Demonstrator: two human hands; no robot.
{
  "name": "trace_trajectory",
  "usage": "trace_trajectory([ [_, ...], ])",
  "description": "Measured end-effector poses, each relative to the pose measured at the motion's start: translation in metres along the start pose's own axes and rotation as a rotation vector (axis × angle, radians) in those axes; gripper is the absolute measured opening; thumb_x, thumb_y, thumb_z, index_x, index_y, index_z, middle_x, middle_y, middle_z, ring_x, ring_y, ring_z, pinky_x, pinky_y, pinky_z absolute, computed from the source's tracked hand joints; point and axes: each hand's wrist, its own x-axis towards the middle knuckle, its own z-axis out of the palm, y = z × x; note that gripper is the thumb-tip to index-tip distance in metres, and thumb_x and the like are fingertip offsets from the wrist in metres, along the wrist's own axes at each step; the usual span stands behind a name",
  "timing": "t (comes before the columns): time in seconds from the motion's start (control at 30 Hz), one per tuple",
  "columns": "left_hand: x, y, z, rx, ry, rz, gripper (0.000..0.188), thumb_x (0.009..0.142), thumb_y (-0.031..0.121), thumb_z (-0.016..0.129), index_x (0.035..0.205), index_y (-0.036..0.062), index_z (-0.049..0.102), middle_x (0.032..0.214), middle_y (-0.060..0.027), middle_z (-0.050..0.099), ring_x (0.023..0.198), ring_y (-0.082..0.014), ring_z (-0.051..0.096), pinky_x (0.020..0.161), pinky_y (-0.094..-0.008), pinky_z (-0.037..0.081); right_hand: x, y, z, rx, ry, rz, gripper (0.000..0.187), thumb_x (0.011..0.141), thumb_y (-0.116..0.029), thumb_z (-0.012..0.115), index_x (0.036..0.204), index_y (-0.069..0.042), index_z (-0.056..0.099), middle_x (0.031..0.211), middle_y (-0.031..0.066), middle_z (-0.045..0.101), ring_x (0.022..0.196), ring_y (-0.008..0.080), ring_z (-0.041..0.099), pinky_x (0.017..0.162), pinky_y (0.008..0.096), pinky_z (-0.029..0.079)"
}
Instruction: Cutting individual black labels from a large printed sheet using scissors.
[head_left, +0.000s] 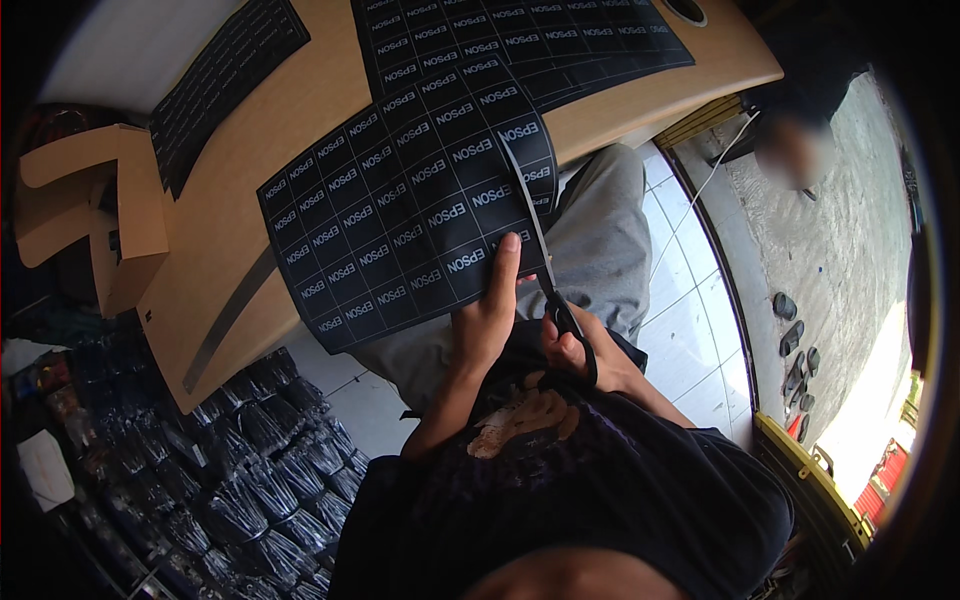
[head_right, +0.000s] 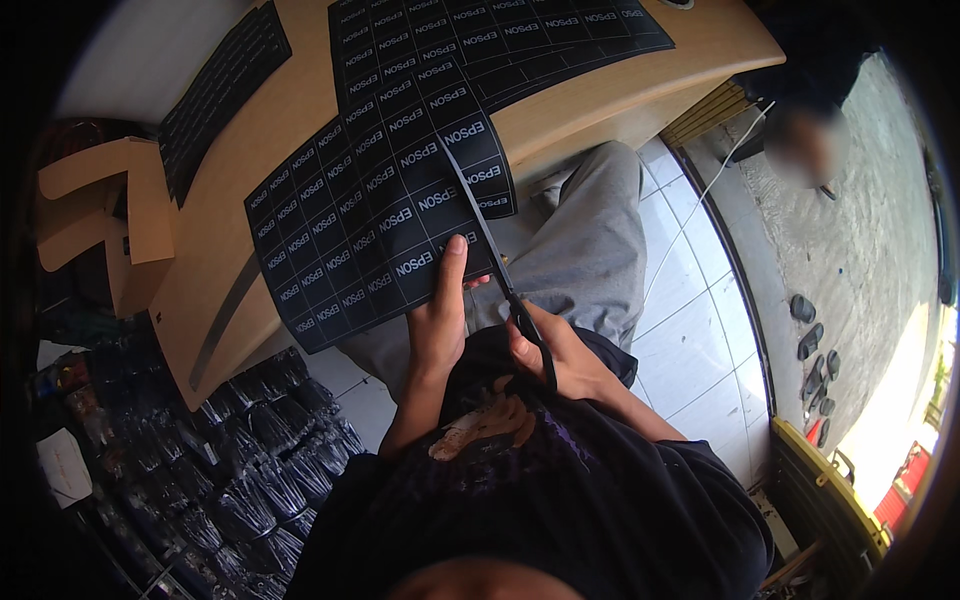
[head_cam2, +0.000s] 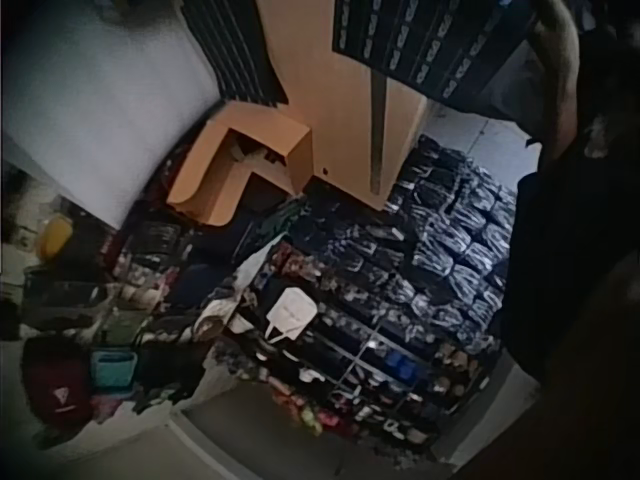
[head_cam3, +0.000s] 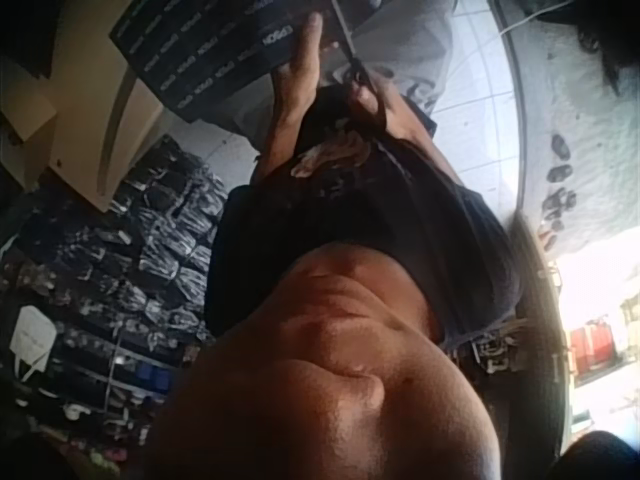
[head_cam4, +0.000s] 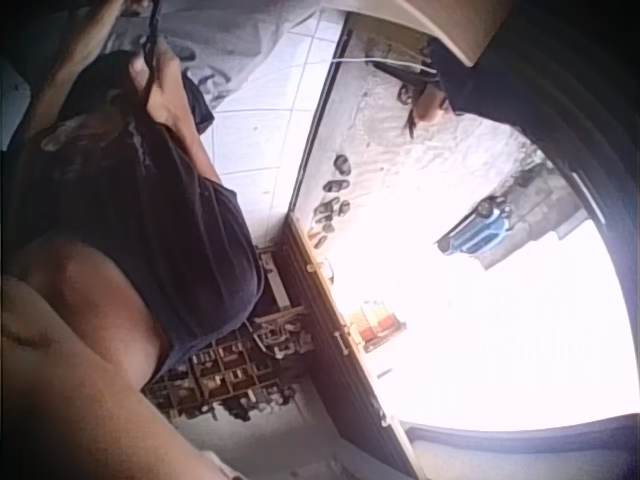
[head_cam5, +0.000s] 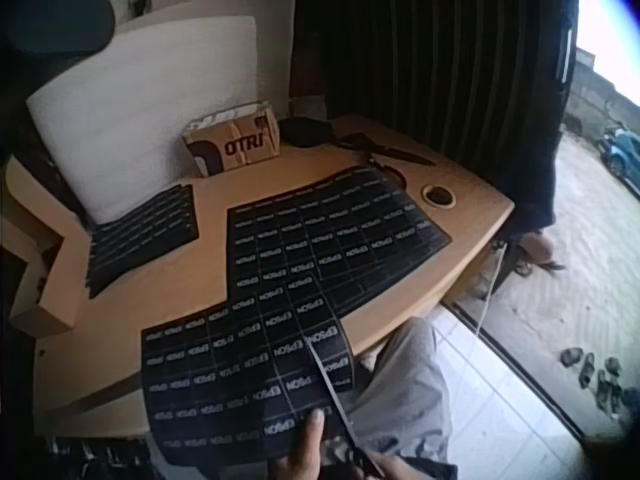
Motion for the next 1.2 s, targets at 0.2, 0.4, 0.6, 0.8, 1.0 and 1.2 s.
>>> trace_trajectory([
  [0.2, -0.002, -0.013, -0.006, 0.171, -0.024, 0.206, 0.023, 0.089, 0.015, 0.059, 0.099, -0.0063, 0.058, 0.087, -0.0108, 0.064, 0.072, -0.0149, 0.062, 0.059, -0.025, 0.05, 0.009, -0.016, -0.001, 0.037, -0.026, -0.01, 0.064, 0.079, -0.069, 0.047, 0.086, -0.006, 0.042, 0.071, -0.0005, 0.042, 0.065, 0.0093, 0.04, 0.059, 0.0244, 0.035],
  [0.4, -0.007, -0.013, -0.007, 0.192, -0.035, 0.184, 0.022, 0.089, 0.015, 0.058, 0.096, -0.0053, 0.059, 0.084, -0.0096, 0.063, 0.069, -0.0151, 0.061, 0.058, -0.0259, 0.049, 0.015, -0.01, -0.001, 0.025, -0.002, -0.051, 0.062, 0.081, -0.066, 0.047, 0.087, -0.005, 0.042, 0.073, -0.0003, 0.042, 0.069, 0.0101, 0.04, 0.062, 0.0244, 0.034],
  [0.6, -0.007, -0.012, -0.007, 0.187, -0.021, 0.171, 0.022, 0.089, 0.015, 0.058, 0.096, -0.0052, 0.059, 0.085, -0.0098, 0.063, 0.07, -0.0156, 0.061, 0.06, -0.0263, 0.049, 0.015, -0.012, -0.002, -0.035, 0.013, -0.064, 0.057, 0.085, -0.061, 0.046, 0.088, -0.005, 0.043, 0.073, 0.0001, 0.042, 0.069, 0.0096, 0.04, 0.063, 0.0247, 0.034],
  [0.8, -0.006, -0.009, -0.006, 0.184, -0.03, 0.194, 0.022, 0.089, 0.014, 0.058, 0.098, -0.0058, 0.058, 0.087, -0.0108, 0.063, 0.074, -0.0167, 0.062, 0.063, -0.0271, 0.049, 0.015, -0.014, -0.001, -0.002, 0.04, 0.005, 0.051, 0.088, -0.056, 0.046, 0.089, -0.004, 0.044, 0.07, -0.0012, 0.041, 0.064, 0.0076, 0.039, 0.057, 0.024, 0.033],
  [1.0, -0.006, -0.011, -0.009, 0.193, -0.036, 0.188, 0.022, 0.089, 0.013, 0.058, 0.1, -0.0067, 0.057, 0.09, -0.0119, 0.063, 0.076, -0.0175, 0.061, 0.065, -0.0274, 0.049, 0.016, -0.012, 0.002, 0.056, 0.049, -0.015, 0.048, 0.089, -0.051, 0.048, 0.094, -0.003, 0.045, 0.068, -0.0032, 0.041, 0.059, 0.0056, 0.038, 0.052, 0.0221, 0.032],
  [1.2, -0.007, -0.008, -0.006, 0.18, -0.035, 0.223, 0.022, 0.089, 0.012, 0.058, 0.1, -0.0067, 0.057, 0.09, -0.012, 0.063, 0.076, -0.0175, 0.061, 0.065, -0.0275, 0.049, 0.016, -0.016, 0.005, 0.122, 0.057, 0.01, 0.049, 0.089, -0.049, 0.05, 0.103, -0.002, 0.047, 0.068, -0.004, 0.041, 0.057, 0.0042, 0.038, 0.05, 0.0215, 0.032],
])
